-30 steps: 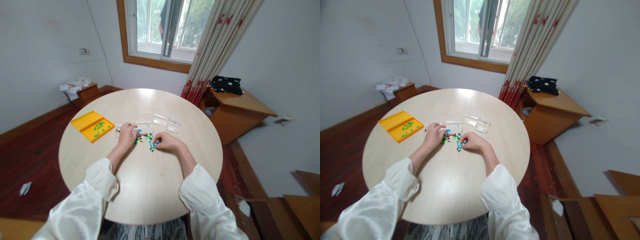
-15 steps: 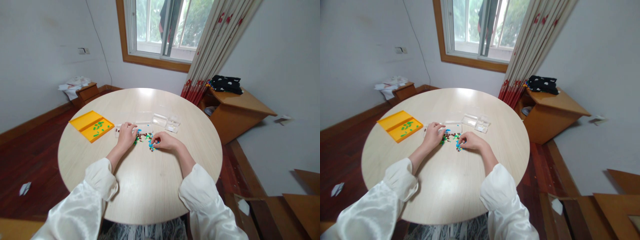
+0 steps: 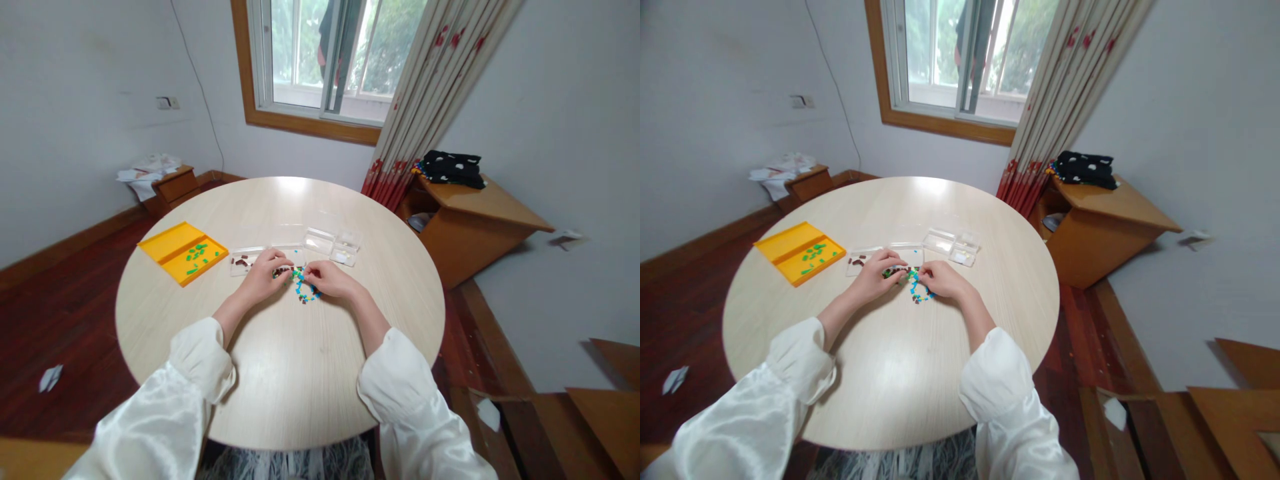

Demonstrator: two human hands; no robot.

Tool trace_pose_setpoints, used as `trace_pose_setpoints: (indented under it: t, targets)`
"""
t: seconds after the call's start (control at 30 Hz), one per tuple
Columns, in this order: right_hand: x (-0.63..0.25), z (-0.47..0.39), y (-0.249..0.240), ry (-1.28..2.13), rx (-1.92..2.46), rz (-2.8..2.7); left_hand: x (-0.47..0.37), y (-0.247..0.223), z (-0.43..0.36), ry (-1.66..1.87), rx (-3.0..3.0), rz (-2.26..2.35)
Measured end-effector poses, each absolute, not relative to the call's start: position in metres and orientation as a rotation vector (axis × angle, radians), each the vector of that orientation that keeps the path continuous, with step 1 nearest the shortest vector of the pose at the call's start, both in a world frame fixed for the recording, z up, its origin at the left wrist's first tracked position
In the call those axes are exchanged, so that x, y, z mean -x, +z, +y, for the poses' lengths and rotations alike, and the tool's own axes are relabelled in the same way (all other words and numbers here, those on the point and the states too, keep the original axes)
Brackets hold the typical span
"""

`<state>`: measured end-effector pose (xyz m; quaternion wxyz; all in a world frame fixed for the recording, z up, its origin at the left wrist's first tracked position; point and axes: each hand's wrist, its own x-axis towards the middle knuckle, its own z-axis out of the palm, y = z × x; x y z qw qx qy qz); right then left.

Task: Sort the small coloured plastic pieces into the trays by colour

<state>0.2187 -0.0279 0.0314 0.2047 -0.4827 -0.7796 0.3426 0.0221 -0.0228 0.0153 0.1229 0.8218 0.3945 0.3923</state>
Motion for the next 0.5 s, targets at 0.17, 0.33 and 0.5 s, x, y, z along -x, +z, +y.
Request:
trace_pose_setpoints:
  t: [0.17,0.33,0.5]
  targets:
    - [-0.2173,-0.0292,0.0335,0.977,1.301,-2.155,-0.0244,0.0136,-0.0228,1.044,-2.409,1.084]
    - [-0.2156,-0.0303,0.0348,0.971,1.294,-2.154,-0.0262,0.0110,-0.0223,1.066,-2.413,1.050]
    - [-0.2149,-0.0288,0.0301,0.970,1.267,-2.152,-0.0266,0.0117,-0.0229,1.065,-2.416,1.041]
